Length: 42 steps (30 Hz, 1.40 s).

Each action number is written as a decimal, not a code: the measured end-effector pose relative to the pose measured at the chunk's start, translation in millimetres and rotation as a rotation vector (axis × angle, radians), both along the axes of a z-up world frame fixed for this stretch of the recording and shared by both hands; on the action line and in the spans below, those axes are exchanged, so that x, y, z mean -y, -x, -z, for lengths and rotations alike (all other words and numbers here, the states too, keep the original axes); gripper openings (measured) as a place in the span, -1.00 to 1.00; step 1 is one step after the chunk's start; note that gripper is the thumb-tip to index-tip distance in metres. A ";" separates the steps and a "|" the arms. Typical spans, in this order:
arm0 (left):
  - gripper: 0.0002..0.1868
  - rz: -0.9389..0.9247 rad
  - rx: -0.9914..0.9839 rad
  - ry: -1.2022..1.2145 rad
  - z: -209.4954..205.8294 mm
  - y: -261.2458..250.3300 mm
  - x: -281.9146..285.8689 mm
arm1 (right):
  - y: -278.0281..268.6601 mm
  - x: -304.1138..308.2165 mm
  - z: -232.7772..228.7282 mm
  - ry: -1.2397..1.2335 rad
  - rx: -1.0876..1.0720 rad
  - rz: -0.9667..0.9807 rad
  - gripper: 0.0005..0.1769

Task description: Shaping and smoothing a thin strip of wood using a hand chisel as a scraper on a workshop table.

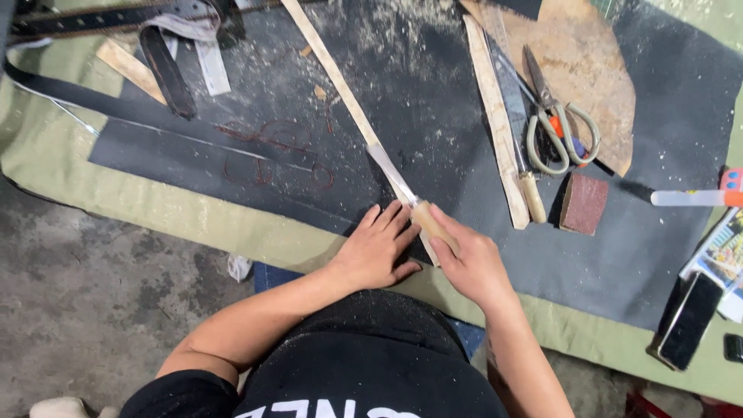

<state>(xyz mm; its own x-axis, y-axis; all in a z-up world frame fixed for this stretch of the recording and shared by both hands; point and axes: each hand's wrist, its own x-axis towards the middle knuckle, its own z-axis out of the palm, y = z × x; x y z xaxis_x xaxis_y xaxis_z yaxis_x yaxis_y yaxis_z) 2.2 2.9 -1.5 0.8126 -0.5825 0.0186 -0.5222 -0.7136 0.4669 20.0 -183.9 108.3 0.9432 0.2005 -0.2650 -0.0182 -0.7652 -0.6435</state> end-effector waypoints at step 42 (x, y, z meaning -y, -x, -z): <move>-0.20 -0.054 0.079 0.082 7.9 2.0 3.7 | -14.0 0.0 7.4 0.022 -0.100 0.043 -0.42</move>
<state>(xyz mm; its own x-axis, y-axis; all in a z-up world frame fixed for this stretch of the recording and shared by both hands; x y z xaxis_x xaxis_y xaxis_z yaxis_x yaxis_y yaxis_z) 0.1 -0.8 -9.4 0.8368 -0.5320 0.1295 -0.5217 -0.7027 0.4838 34.1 -183.8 101.0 0.9196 0.1533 -0.3618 -0.1147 -0.7760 -0.6202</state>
